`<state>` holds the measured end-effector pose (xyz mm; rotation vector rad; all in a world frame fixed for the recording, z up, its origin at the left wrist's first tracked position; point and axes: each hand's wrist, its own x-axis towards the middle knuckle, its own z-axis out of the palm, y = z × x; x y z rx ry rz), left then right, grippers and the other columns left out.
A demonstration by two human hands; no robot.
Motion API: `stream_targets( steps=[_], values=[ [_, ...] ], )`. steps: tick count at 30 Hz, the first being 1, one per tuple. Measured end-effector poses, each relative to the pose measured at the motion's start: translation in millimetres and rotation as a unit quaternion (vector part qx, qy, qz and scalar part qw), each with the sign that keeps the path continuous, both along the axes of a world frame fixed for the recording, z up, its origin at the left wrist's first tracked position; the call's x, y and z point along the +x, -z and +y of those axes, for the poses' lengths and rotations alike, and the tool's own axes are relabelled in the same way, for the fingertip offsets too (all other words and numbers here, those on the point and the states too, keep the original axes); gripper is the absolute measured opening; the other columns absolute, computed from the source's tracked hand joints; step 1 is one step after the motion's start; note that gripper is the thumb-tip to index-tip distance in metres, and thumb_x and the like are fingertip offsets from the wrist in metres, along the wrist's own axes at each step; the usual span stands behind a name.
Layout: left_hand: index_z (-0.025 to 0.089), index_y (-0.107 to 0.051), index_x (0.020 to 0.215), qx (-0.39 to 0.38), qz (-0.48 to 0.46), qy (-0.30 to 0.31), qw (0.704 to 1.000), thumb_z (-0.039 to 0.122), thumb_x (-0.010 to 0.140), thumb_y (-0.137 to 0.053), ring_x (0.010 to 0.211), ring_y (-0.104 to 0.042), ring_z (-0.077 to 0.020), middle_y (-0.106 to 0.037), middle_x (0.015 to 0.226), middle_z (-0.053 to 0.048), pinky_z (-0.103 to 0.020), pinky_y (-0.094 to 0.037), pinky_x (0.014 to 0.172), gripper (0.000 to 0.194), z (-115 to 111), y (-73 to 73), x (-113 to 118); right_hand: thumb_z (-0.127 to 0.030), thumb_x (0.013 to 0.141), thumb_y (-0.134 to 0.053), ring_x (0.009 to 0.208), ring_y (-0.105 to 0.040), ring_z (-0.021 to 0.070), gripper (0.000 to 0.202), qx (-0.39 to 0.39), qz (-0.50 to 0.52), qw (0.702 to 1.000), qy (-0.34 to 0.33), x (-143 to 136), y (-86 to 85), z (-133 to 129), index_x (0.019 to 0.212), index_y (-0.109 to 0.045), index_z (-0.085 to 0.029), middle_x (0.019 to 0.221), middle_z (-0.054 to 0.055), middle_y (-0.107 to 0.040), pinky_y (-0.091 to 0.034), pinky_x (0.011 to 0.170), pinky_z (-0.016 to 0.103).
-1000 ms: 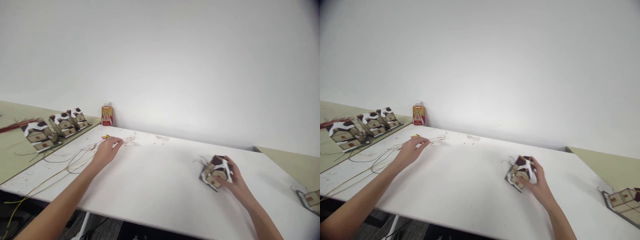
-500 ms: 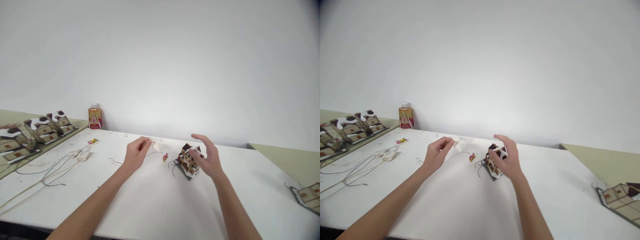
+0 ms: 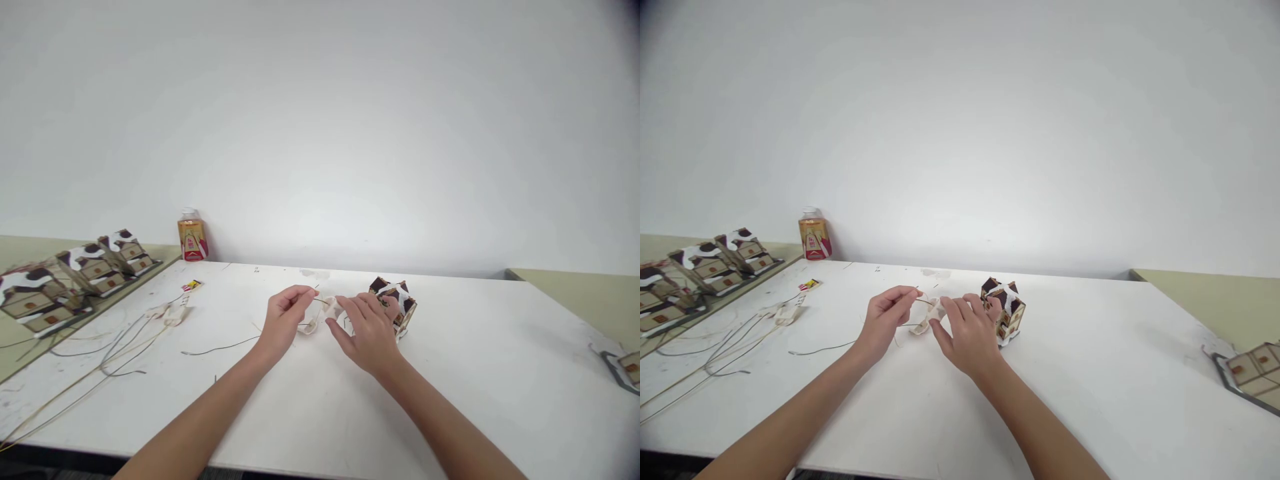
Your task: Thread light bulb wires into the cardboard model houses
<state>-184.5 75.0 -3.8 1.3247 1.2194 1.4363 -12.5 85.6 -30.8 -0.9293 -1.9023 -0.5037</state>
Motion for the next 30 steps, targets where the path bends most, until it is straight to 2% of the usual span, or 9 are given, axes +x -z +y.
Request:
stream_targets(
  steps=[2, 6, 9, 13, 15, 21, 25, 27, 30],
  values=[
    [0.016, -0.065, 0.08, -0.025, -0.037, -0.008, 0.999, 0.04, 0.077, -0.063, 0.046, -0.029, -0.0051, -0.034, 0.05, 0.006, -0.019, -0.024, 0.044, 0.025, 4, -4.4, -7, -0.033, 0.081, -0.06, 0.079, -0.058, 0.0178, 0.023, 0.049, -0.015, 0.999, 0.015, 4, -0.8, 1, 0.098, -0.061, -0.018, 0.072, 0.0, -0.066, -0.022, 0.088, 0.042],
    [0.015, -0.063, 0.077, -0.03, -0.029, -0.058, 0.997, 0.038, 0.07, -0.067, 0.046, -0.039, -0.007, -0.046, 0.055, 0.003, -0.02, -0.032, 0.044, 0.025, 15, -18.4, -40, -0.034, 0.077, -0.059, 0.071, -0.058, 0.016, 0.026, 0.155, -0.035, 0.986, 0.042, 19, -2.3, 9, 0.095, -0.062, -0.016, 0.064, -0.002, -0.062, -0.022, 0.088, 0.043],
    [0.016, -0.063, 0.079, -0.035, 0.072, -0.101, 0.992, 0.042, 0.07, -0.065, 0.043, -0.036, -0.0075, -0.043, 0.049, 0.005, -0.019, -0.028, 0.041, 0.028, 18, -29.7, -78, -0.034, 0.075, -0.058, 0.068, -0.058, 0.0151, 0.028, 0.191, -0.024, 0.98, 0.057, 37, -4.0, 16, 0.096, -0.063, -0.016, 0.062, -0.002, -0.061, -0.023, 0.086, 0.043],
    [0.019, -0.065, 0.086, -0.066, 0.244, -0.178, 0.951, 0.049, 0.073, -0.062, 0.046, -0.033, -0.0063, -0.04, 0.05, 0.005, -0.017, -0.024, 0.043, 0.033, 5, -37.9, -139, -0.034, 0.075, -0.056, 0.067, -0.058, 0.0156, 0.032, 0.201, -0.005, 0.976, 0.084, 59, -6.1, 26, 0.1, -0.063, -0.015, 0.062, -0.002, -0.061, -0.023, 0.087, 0.043],
    [0.021, -0.066, 0.089, -0.105, 0.332, -0.222, 0.911, 0.052, 0.075, -0.058, 0.047, -0.034, -0.0068, -0.041, 0.052, 0.005, -0.016, -0.023, 0.045, 0.034, -6, -38.7, -170, -0.034, 0.075, -0.057, 0.068, -0.058, 0.0157, 0.033, 0.203, 0.002, 0.974, 0.097, 68, -6.8, 29, 0.103, -0.062, -0.016, 0.064, -0.002, -0.062, -0.023, 0.087, 0.043],
    [0.025, -0.065, 0.102, -0.246, 0.593, -0.308, 0.702, 0.051, 0.082, -0.044, 0.07, -0.05, -0.0183, -0.061, 0.08, -0.004, -0.028, -0.04, 0.064, 0.039, -39, -34.5, -245, -0.031, 0.075, -0.056, 0.066, -0.058, 0.0148, 0.036, 0.189, 0.012, 0.976, 0.11, 76, -11.8, 29, 0.107, -0.058, -0.016, 0.062, -0.003, -0.06, -0.023, 0.086, 0.04],
    [0.02, -0.055, 0.117, -0.203, 0.672, -0.388, 0.597, 0.039, 0.083, -0.039, 0.095, -0.051, -0.034, -0.056, 0.111, -0.014, -0.054, -0.04, 0.079, 0.041, -52, -29.6, -239, -0.032, 0.075, -0.056, 0.066, -0.058, 0.0145, 0.033, 0.183, 0.021, 0.976, 0.112, 74, -12.5, 28, 0.104, -0.056, -0.016, 0.061, -0.004, -0.058, -0.024, 0.085, 0.039],
    [0.02, -0.047, 0.126, -0.13, 0.678, -0.411, 0.596, 0.037, 0.084, -0.039, 0.106, -0.048, -0.038, -0.05, 0.122, -0.016, -0.06, -0.036, 0.086, 0.046, -53, -28.6, -211, -0.032, 0.075, -0.057, 0.066, -0.058, 0.0143, 0.03, 0.182, 0.026, 0.977, 0.11, 74, -11.0, 29, 0.1, -0.056, -0.016, 0.06, -0.004, -0.057, -0.024, 0.085, 0.039],
    [0.019, -0.05, 0.125, -0.017, 0.671, -0.376, 0.639, 0.041, 0.086, -0.04, 0.114, -0.044, -0.0378, -0.047, 0.128, -0.017, -0.059, -0.03, 0.092, 0.046, -48, -31.2, -149, -0.032, 0.074, -0.059, 0.066, -0.057, 0.0143, 0.027, 0.179, 0.025, 0.977, 0.11, 75, -8.8, 31, 0.096, -0.056, -0.017, 0.061, -0.005, -0.056, -0.023, 0.086, 0.04]
  ],
)
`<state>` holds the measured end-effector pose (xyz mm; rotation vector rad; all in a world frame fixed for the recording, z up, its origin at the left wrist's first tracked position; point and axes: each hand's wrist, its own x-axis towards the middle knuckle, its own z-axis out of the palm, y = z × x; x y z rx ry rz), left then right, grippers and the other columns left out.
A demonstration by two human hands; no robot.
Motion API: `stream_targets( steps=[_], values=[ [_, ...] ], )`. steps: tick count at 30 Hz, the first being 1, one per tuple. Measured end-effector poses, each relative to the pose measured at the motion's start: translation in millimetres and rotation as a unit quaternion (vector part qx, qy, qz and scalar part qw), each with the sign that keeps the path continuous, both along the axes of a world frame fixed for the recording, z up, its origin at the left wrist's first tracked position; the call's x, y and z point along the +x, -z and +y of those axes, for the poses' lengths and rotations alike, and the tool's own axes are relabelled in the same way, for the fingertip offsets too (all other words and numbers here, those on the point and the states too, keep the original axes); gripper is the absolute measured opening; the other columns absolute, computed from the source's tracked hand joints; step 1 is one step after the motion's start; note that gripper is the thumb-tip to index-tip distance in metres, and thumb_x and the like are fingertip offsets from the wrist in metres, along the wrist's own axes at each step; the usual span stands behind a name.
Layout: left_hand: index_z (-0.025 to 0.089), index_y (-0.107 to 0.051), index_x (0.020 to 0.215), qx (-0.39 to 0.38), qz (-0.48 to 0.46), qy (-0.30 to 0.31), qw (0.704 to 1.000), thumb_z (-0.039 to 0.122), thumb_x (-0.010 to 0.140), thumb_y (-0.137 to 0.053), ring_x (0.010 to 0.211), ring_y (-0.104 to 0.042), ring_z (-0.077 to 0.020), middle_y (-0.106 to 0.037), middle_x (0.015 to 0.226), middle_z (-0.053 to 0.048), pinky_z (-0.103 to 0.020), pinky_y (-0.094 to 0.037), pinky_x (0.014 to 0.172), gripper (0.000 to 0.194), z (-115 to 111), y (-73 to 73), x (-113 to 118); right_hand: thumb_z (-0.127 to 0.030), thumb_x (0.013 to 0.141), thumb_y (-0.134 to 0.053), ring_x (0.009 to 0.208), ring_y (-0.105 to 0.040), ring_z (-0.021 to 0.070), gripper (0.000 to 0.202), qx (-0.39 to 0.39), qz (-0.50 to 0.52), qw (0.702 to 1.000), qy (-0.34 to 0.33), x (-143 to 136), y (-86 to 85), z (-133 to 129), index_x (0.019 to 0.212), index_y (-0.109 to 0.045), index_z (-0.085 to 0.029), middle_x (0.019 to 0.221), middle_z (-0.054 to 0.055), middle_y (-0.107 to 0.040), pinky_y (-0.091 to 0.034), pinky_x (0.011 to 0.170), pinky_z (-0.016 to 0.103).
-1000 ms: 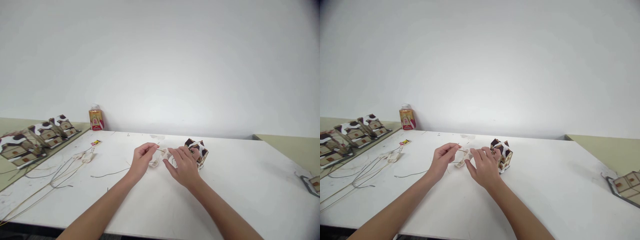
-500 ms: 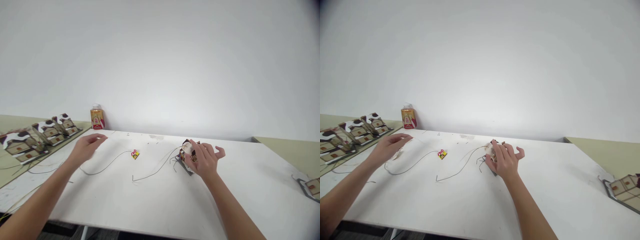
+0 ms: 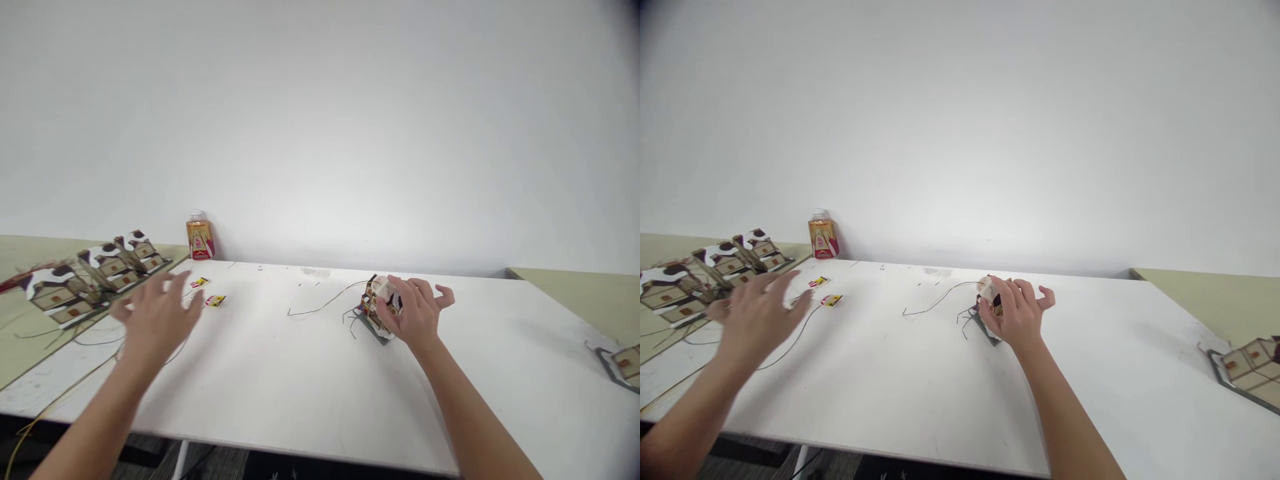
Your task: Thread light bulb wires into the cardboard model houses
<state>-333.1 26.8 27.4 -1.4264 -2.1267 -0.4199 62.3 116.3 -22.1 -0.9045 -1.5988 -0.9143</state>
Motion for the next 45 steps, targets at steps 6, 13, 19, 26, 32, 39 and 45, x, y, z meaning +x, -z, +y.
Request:
stream_targets(
  steps=[6, 13, 19, 26, 32, 39, 45],
  values=[
    [0.022, -0.056, 0.12, -0.105, -0.113, 0.303, 0.94, 0.038, 0.085, -0.043, 0.09, -0.06, -0.0251, -0.064, 0.1, -0.01, -0.043, -0.041, 0.086, 0.04, 28, -9.0, 119, -0.029, 0.073, -0.061, 0.067, -0.058, 0.0151, 0.028, -0.002, -0.001, 1.0, 0.007, 4, -0.3, 0, 0.098, -0.055, -0.017, 0.063, -0.004, -0.06, -0.023, 0.086, 0.04],
    [0.02, -0.066, 0.074, -0.271, -0.401, 0.391, 0.783, 0.045, 0.075, -0.056, 0.044, -0.05, -0.014, -0.058, 0.056, -0.001, -0.023, -0.032, 0.042, 0.027, 64, 30.8, 160, -0.029, 0.075, -0.056, 0.067, -0.059, 0.0169, 0.028, -0.001, 0.03, 1.0, 0.008, 16, -0.3, 5, 0.1, -0.055, -0.018, 0.064, -0.003, -0.059, -0.023, 0.087, 0.041],
    [0.021, -0.06, 0.087, -0.057, -0.374, 0.358, 0.854, 0.041, 0.088, -0.042, 0.062, -0.056, -0.0132, -0.065, 0.082, -0.001, -0.024, -0.044, 0.058, 0.027, 76, 59.7, 137, -0.034, 0.076, -0.051, 0.06, -0.053, 0.015, 0.022, -0.002, 0.075, 0.995, -0.061, 31, -3.5, 7, 0.089, -0.059, -0.017, 0.062, -0.001, -0.056, -0.027, 0.081, 0.04],
    [0.02, -0.058, 0.105, 0.073, -0.172, 0.496, 0.848, 0.022, 0.091, -0.041, 0.093, -0.059, -0.0166, -0.064, 0.1, -0.007, -0.028, -0.05, 0.077, 0.022, 82, 72.2, 135, -0.046, 0.079, -0.045, 0.059, -0.053, 0.0137, 0.031, -0.05, -0.016, 0.979, -0.195, 17, 1.1, 1, 0.08, -0.06, -0.019, 0.058, -0.002, -0.054, -0.026, 0.085, 0.043],
    [0.02, -0.056, 0.11, 0.104, -0.106, 0.568, 0.809, 0.013, 0.089, -0.043, 0.089, -0.061, -0.0171, -0.065, 0.097, -0.009, -0.032, -0.052, 0.078, 0.026, 74, 72.1, 145, -0.023, 0.081, -0.05, 0.069, -0.057, 0.011, 0.013, -0.079, -0.041, 0.978, -0.188, 0, 8.1, -3, 0.089, -0.06, -0.023, 0.069, -0.005, -0.063, -0.025, 0.09, 0.041],
    [0.018, -0.057, 0.108, 0.07, -0.037, 0.649, 0.756, 0.012, 0.087, -0.043, 0.091, -0.062, -0.0184, -0.066, 0.096, -0.009, -0.033, -0.053, 0.075, 0.026, 61, 70.8, 162, -0.013, 0.083, -0.057, 0.077, -0.055, 0.0073, 0.036, -0.063, -0.185, 0.973, -0.119, -17, 18.8, -8, 0.112, -0.056, -0.034, 0.077, -0.009, -0.061, -0.024, 0.086, 0.033],
    [0.017, -0.056, 0.107, 0.02, -0.007, 0.693, 0.721, 0.011, 0.085, -0.046, 0.089, -0.061, -0.0189, -0.067, 0.094, -0.009, -0.034, -0.052, 0.077, 0.025, 53, 73.6, 171, -0.012, 0.085, -0.057, 0.084, -0.056, 0.01, 0.023, -0.076, -0.235, 0.96, -0.133, -23, 18.8, -13, 0.102, -0.06, -0.027, 0.081, -0.006, -0.064, -0.027, 0.076, 0.031]
  ],
)
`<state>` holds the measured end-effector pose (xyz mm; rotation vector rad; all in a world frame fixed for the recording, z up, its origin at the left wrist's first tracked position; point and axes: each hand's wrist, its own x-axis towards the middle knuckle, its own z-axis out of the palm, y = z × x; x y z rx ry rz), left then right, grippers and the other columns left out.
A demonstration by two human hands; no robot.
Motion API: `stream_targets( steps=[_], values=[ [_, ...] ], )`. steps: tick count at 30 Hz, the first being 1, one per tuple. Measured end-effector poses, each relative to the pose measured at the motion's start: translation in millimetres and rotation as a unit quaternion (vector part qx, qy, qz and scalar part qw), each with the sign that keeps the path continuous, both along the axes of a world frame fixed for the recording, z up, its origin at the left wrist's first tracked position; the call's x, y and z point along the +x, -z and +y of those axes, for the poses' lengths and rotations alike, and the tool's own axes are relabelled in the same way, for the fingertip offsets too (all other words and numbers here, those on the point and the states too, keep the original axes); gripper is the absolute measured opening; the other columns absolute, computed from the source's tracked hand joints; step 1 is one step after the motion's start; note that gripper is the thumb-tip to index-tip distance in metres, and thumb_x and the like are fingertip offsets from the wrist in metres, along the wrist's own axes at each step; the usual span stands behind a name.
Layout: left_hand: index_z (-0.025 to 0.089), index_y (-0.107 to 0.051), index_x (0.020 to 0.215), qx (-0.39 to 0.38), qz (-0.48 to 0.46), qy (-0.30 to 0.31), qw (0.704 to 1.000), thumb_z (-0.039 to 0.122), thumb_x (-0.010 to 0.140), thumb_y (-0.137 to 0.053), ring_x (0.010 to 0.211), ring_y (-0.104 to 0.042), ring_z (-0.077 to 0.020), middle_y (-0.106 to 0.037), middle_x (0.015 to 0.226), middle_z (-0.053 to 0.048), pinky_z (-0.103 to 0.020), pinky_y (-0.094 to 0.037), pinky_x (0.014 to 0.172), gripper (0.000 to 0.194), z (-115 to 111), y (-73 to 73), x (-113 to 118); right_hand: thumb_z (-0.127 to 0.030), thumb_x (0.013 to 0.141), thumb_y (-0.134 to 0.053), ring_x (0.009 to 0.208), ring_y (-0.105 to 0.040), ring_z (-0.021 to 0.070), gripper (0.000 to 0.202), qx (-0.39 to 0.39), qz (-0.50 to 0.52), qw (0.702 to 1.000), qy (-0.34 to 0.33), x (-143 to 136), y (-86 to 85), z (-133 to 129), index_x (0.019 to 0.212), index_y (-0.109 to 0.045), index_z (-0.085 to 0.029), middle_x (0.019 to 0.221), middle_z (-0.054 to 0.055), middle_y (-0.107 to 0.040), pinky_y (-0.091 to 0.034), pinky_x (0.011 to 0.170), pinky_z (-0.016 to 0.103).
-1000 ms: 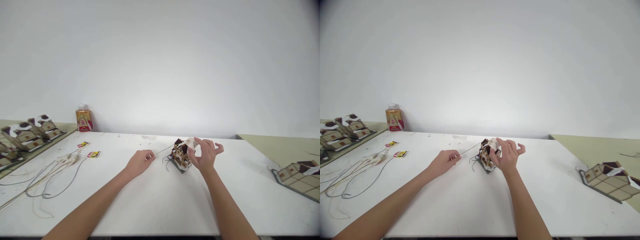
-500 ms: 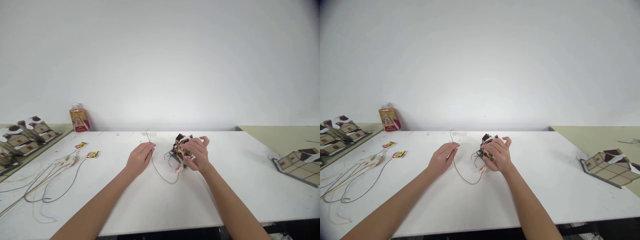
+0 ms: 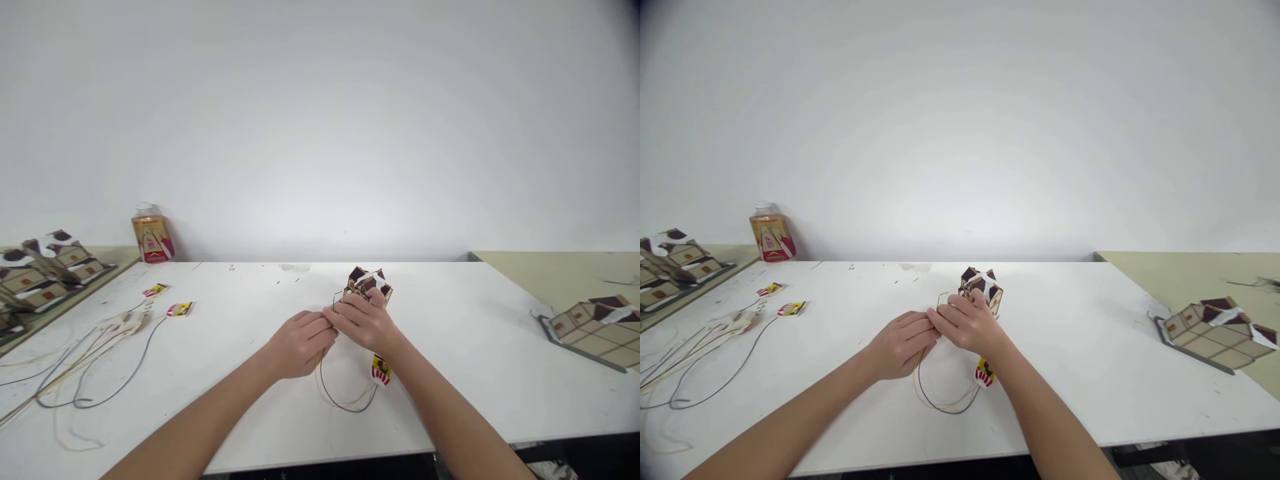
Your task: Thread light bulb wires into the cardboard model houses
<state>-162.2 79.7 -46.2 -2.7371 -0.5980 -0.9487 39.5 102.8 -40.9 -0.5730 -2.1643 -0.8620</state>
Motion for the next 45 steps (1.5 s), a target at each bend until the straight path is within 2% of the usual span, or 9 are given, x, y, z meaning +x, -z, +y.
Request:
stream_targets(
  steps=[4, 8, 12, 15, 21, 27, 33, 41, 45],
  values=[
    [0.018, -0.039, 0.129, -0.016, -0.018, -0.017, 1.0, 0.017, 0.087, -0.046, 0.1, -0.06, -0.0211, -0.063, 0.109, -0.012, -0.036, -0.052, 0.082, 0.043, -1, 4.5, -2, -0.014, 0.084, -0.06, 0.088, -0.058, 0.0105, 0.019, 0.024, 0.072, 0.997, 0.013, 5, -3.5, 4, 0.097, -0.061, -0.027, 0.084, -0.007, -0.067, -0.027, 0.085, 0.033],
    [0.02, -0.018, 0.14, -0.062, -0.055, -0.08, 0.993, 0.024, 0.088, -0.047, 0.112, -0.055, -0.0237, -0.055, 0.123, -0.015, -0.04, -0.051, 0.087, 0.06, 1, 9.7, -5, -0.018, 0.083, -0.061, 0.101, -0.058, 0.0175, 0.028, 0.016, 0.212, 0.972, 0.101, 14, -3.7, 14, 0.11, -0.059, -0.026, 0.091, -0.001, -0.069, -0.029, 0.091, 0.037],
    [0.022, -0.012, 0.143, -0.13, -0.039, -0.125, 0.983, 0.028, 0.089, -0.046, 0.114, -0.053, -0.0253, -0.049, 0.129, -0.015, -0.042, -0.051, 0.088, 0.063, 4, 12.9, -6, -0.037, 0.082, -0.06, 0.117, -0.049, 0.0279, 0.053, -0.081, 0.283, 0.946, 0.133, 18, 1.7, 24, 0.129, -0.046, -0.018, 0.114, 0.012, -0.062, -0.037, 0.093, 0.042],
    [0.024, -0.011, 0.143, -0.165, -0.03, -0.138, 0.976, 0.029, 0.089, -0.046, 0.115, -0.052, -0.026, -0.046, 0.131, -0.015, -0.043, -0.052, 0.087, 0.064, 5, 13.3, -6, -0.052, 0.076, -0.062, 0.116, -0.049, 0.029, 0.079, -0.178, 0.318, 0.923, 0.126, 18, 5.1, 27, 0.139, -0.032, -0.015, 0.129, 0.017, -0.05, -0.045, 0.089, 0.042],
    [0.026, -0.016, 0.142, -0.255, -0.071, -0.16, 0.951, 0.035, 0.087, -0.05, 0.116, -0.05, -0.0267, -0.043, 0.134, -0.014, -0.043, -0.051, 0.087, 0.065, 2, 9.7, -6, -0.045, 0.072, -0.068, 0.122, -0.044, 0.0264, 0.083, -0.266, 0.384, 0.882, 0.063, 21, 1.2, 25, 0.141, -0.028, -0.02, 0.135, 0.015, -0.046, -0.051, 0.083, 0.037],
    [0.024, -0.025, 0.139, -0.419, -0.183, -0.15, 0.877, 0.047, 0.073, -0.067, 0.119, -0.047, -0.0297, -0.044, 0.135, -0.017, -0.049, -0.044, 0.096, 0.082, 4, 9.7, -6, -0.05, 0.078, -0.062, 0.118, -0.049, 0.0281, 0.081, -0.333, 0.367, 0.868, -0.045, 13, 1.2, 17, 0.143, -0.024, -0.022, 0.139, 0.017, -0.04, -0.053, 0.075, 0.036],
    [0.022, -0.051, 0.121, -0.521, -0.195, -0.09, 0.826, 0.044, 0.069, -0.071, 0.102, -0.058, -0.0248, -0.061, 0.113, -0.009, -0.04, -0.048, 0.088, 0.061, 8, 2.3, -1, -0.055, 0.074, -0.064, 0.109, -0.057, 0.0259, 0.082, -0.412, 0.348, 0.827, -0.161, 5, 5.7, 15, 0.141, -0.028, -0.024, 0.14, 0.015, -0.039, -0.053, 0.083, 0.039],
    [0.016, -0.061, 0.101, -0.541, -0.269, -0.164, 0.78, 0.045, 0.064, -0.073, 0.08, -0.062, -0.0214, -0.067, 0.091, -0.006, -0.031, -0.049, 0.068, 0.049, 12, 5.0, -1, -0.035, 0.094, -0.039, 0.123, -0.047, 0.0243, 0.046, -0.304, 0.366, 0.87, -0.129, 7, 6.9, 17, 0.14, -0.033, -0.027, 0.134, 0.01, -0.048, -0.042, 0.099, 0.046],
    [0.016, -0.063, 0.096, -0.549, -0.309, -0.228, 0.742, 0.053, 0.064, -0.071, 0.075, -0.063, -0.0216, -0.068, 0.086, -0.006, -0.03, -0.048, 0.065, 0.05, 21, 4.7, -7, -0.03, 0.097, -0.032, 0.102, -0.058, 0.0198, 0.036, -0.305, 0.406, 0.846, -0.162, 6, 5.6, 16, 0.126, -0.052, -0.025, 0.11, 0.008, -0.062, -0.048, 0.088, 0.041]
  ],
)
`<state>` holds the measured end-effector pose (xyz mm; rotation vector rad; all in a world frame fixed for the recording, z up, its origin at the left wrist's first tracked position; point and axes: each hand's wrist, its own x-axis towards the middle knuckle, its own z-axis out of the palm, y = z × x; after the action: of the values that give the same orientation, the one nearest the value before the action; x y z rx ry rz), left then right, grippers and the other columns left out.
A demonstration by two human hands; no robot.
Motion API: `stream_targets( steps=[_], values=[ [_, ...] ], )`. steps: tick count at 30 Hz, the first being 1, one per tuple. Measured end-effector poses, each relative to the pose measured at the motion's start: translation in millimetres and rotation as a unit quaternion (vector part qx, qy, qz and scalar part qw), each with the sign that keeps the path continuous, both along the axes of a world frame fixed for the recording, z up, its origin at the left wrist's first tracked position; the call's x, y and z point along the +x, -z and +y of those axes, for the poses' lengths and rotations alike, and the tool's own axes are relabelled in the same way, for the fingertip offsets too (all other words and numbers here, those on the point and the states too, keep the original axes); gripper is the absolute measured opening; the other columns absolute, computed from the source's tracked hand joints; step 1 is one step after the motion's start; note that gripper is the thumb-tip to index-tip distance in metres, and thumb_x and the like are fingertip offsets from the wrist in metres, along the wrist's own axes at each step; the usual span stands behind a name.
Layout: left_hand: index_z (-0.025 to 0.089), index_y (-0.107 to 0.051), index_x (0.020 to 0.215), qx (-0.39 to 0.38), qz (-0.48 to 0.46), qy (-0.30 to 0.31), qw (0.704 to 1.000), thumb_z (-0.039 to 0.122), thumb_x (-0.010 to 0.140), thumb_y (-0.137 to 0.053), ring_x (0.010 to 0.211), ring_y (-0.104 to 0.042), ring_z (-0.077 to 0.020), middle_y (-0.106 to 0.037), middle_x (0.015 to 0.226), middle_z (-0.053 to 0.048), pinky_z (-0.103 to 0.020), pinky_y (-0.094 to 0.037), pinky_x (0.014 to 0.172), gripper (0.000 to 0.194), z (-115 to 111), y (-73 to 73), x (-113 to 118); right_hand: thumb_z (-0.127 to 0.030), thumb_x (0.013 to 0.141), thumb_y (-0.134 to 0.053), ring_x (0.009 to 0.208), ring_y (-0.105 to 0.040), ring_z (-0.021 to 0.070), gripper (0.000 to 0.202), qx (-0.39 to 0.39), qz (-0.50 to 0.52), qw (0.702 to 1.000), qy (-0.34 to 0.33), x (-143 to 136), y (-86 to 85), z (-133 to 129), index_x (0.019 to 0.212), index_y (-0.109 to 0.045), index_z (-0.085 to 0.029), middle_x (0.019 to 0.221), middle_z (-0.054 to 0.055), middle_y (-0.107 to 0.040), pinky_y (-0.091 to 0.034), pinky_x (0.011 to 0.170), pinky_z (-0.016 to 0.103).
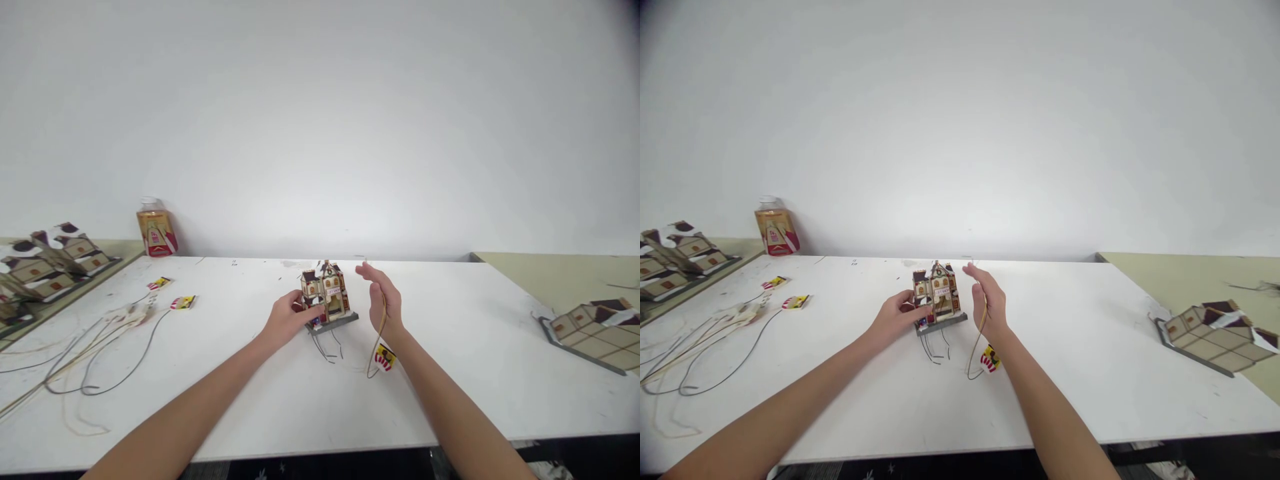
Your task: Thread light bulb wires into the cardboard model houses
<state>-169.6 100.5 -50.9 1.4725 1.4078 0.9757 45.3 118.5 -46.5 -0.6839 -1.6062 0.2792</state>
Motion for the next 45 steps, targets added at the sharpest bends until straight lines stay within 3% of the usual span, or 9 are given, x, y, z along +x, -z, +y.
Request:
stream_targets(
  steps=[4, 9, 16, 22, 27, 35, 41, 45],
  values=[
    [0.016, -0.064, 0.094, -0.012, -0.015, -0.049, 0.999, 0.056, 0.062, -0.071, 0.075, -0.063, -0.0222, -0.068, 0.085, -0.007, -0.03, -0.048, 0.064, 0.052, 4, -2.7, -5, -0.033, 0.098, -0.031, 0.08, -0.058, 0.0155, 0.037, -0.053, 0.011, 0.996, -0.064, -3, -1.2, -2, 0.114, -0.062, -0.024, 0.086, 0.005, -0.061, -0.05, 0.075, 0.034],
    [0.016, -0.064, 0.094, 0.005, -0.047, -0.084, 0.995, 0.055, 0.061, -0.072, 0.075, -0.063, -0.0212, -0.067, 0.084, -0.006, -0.029, -0.048, 0.064, 0.052, 6, -0.7, -6, -0.033, 0.096, -0.035, 0.083, -0.056, 0.0146, 0.035, -0.073, 0.0, 0.993, -0.098, -8, -0.3, -2, 0.103, -0.067, -0.023, 0.095, 0.007, -0.056, -0.048, 0.073, 0.03],
    [0.016, -0.064, 0.096, 0.004, -0.077, -0.098, 0.992, 0.054, 0.061, -0.073, 0.075, -0.063, -0.0203, -0.067, 0.086, -0.006, -0.028, -0.048, 0.065, 0.052, 7, 1.8, -4, -0.03, 0.096, -0.037, 0.083, -0.058, 0.0145, 0.031, -0.113, -0.006, 0.986, -0.121, -11, 4.3, -3, 0.098, -0.067, -0.022, 0.092, 0.005, -0.063, -0.047, 0.075, 0.029],
    [0.016, -0.063, 0.097, 0.017, -0.037, -0.099, 0.994, 0.055, 0.061, -0.072, 0.072, -0.062, -0.0199, -0.068, 0.085, -0.006, -0.028, -0.047, 0.063, 0.054, 1, -7.4, -2, -0.03, 0.096, -0.038, 0.082, -0.059, 0.0142, 0.03, -0.144, -0.047, 0.984, -0.09, -14, 8.0, -2, 0.093, -0.066, -0.021, 0.088, 0.004, -0.065, -0.047, 0.076, 0.027],
    [0.019, -0.063, 0.094, 0.053, 0.029, -0.099, 0.993, 0.054, 0.061, -0.072, 0.074, -0.06, -0.0187, -0.067, 0.09, -0.004, -0.028, -0.047, 0.064, 0.05, -3, -11.5, -2, -0.026, 0.095, -0.039, 0.086, -0.059, 0.0154, 0.027, -0.086, -0.114, 0.989, -0.025, -12, 11.1, 1, 0.1, -0.065, -0.021, 0.093, 0.006, -0.064, -0.047, 0.078, 0.03],
    [0.018, -0.063, 0.094, 0.053, 0.032, -0.075, 0.995, 0.055, 0.062, -0.071, 0.073, -0.06, -0.0192, -0.066, 0.085, -0.005, -0.027, -0.046, 0.061, 0.05, -4, -9.4, 0, -0.023, 0.095, -0.041, 0.088, -0.058, 0.0166, 0.033, 0.016, -0.193, 0.981, 0.025, -13, 16.8, 1, 0.126, -0.052, -0.024, 0.096, 0.007, -0.061, -0.047, 0.079, 0.033],
    [0.017, -0.063, 0.09, 0.051, 0.026, -0.07, 0.996, 0.055, 0.061, -0.072, 0.071, -0.059, -0.0189, -0.066, 0.085, -0.005, -0.028, -0.045, 0.063, 0.048, -6, -11.9, 2, -0.027, 0.092, -0.048, 0.075, -0.057, 0.0157, 0.015, 0.023, -0.225, 0.974, 0.02, -15, 12.0, -2, 0.101, -0.06, -0.022, 0.084, 0.004, -0.065, -0.045, 0.076, 0.033],
    [0.018, -0.063, 0.088, 0.049, 0.024, -0.071, 0.996, 0.054, 0.06, -0.072, 0.07, -0.059, -0.0179, -0.065, 0.083, -0.003, -0.026, -0.045, 0.062, 0.047, -6, -12.2, 2, -0.032, 0.09, -0.053, 0.072, -0.055, 0.0147, 0.016, 0.026, -0.25, 0.968, 0.017, -15, 11.1, -2, 0.084, -0.065, -0.022, 0.078, 0.003, -0.066, -0.04, 0.073, 0.032]
  ],
)
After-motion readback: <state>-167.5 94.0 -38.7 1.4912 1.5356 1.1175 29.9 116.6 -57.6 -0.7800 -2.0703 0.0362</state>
